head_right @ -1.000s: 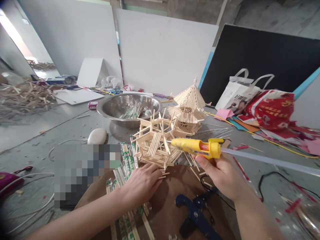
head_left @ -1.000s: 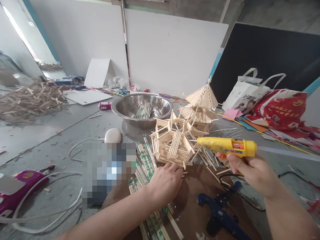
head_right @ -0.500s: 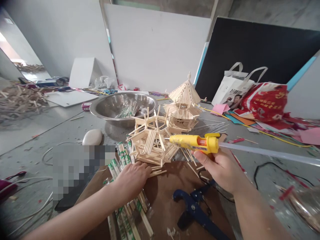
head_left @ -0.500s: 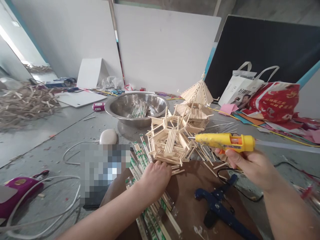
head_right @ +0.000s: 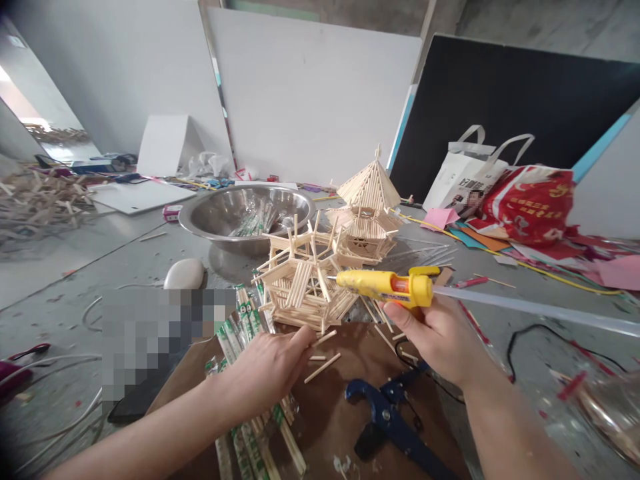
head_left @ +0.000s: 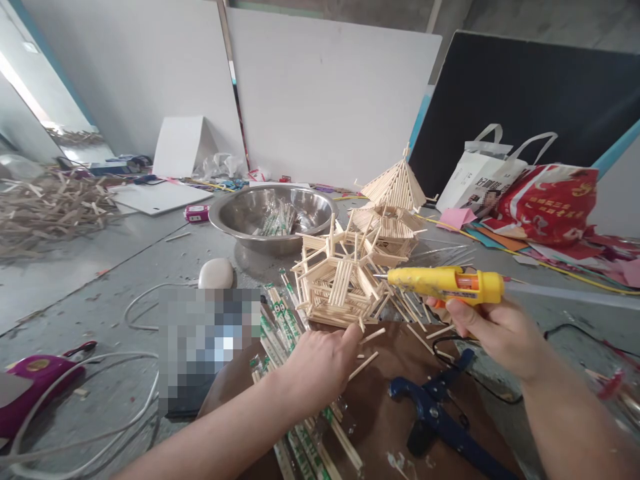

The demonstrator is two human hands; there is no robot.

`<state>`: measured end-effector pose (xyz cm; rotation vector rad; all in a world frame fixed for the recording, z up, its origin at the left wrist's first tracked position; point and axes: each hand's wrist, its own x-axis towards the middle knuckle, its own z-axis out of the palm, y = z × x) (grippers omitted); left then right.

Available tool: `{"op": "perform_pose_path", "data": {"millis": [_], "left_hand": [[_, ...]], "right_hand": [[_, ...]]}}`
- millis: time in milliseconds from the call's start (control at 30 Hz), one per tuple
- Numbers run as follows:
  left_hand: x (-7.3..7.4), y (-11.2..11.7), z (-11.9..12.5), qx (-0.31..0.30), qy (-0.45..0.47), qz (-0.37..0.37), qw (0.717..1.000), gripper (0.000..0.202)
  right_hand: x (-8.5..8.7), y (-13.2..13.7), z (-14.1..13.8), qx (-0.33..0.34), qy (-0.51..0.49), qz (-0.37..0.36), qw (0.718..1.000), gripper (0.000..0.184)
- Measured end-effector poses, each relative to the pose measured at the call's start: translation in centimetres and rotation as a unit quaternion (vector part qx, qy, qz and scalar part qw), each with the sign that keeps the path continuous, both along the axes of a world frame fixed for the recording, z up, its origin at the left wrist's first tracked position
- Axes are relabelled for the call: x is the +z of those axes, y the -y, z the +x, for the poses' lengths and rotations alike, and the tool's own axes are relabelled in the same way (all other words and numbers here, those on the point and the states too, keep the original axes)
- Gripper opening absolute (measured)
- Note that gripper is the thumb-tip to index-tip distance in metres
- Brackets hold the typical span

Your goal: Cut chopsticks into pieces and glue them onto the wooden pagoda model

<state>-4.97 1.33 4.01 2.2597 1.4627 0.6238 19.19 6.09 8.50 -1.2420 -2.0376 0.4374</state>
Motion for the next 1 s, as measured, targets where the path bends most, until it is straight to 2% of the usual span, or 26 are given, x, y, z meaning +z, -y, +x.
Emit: {"op": "perform_pose_path", "data": {"millis": [133, 233, 267, 333, 433, 533, 867, 1000], "left_hand": [[0.1, 0.1, 0.2, -0.023, 0.095, -0.025, 0.995, 0.012], [-0.2, 0.1, 0.7, -0.002, 0.196, -0.060, 0.979, 0.013], [-0.3, 0.1, 0.8, 0.017, 0.246, -0.082, 0.966, 0.014], [-0.7, 0.0, 1.2, 0.060, 0.355, -0.155, 0.920, 0.018], [-0.9, -0.4, 1.6, 0.108, 0.452, -0.217, 0.859, 0.024], [-0.9, -0.7, 1.6, 0.121, 0.478, -0.233, 0.838, 0.027], [-0.8, -1.0, 1.4, 0.121, 0.496, -0.227, 0.829, 0.032], [-1.1, -1.1, 1.3, 0.119, 0.504, -0.238, 0.822, 0.030]], "right_hand": [[-0.6, -0.1, -0.2, 0.016, -0.028, -0.033, 0.999, 0.035], [-0.9, -0.3, -0.6, 0.028, -0.029, -0.032, 0.999, 0.035], [-0.9, -0.5, -0.7, 0.028, -0.027, -0.028, 0.999, 0.034], [-0.8, -0.8, -1.0, 0.029, -0.022, -0.019, 0.999, 0.034], [-0.3, -1.2, -1.5, 0.034, -0.011, -0.014, 0.999, 0.034], [0.3, -1.4, -2.1, 0.034, 0.030, -0.011, 0.999, 0.034], [0.8, -1.6, -3.1, 0.014, 0.121, 0.087, 0.989, 0.033], [0.9, -1.7, -3.3, 0.010, 0.136, 0.101, 0.985, 0.034]]}}
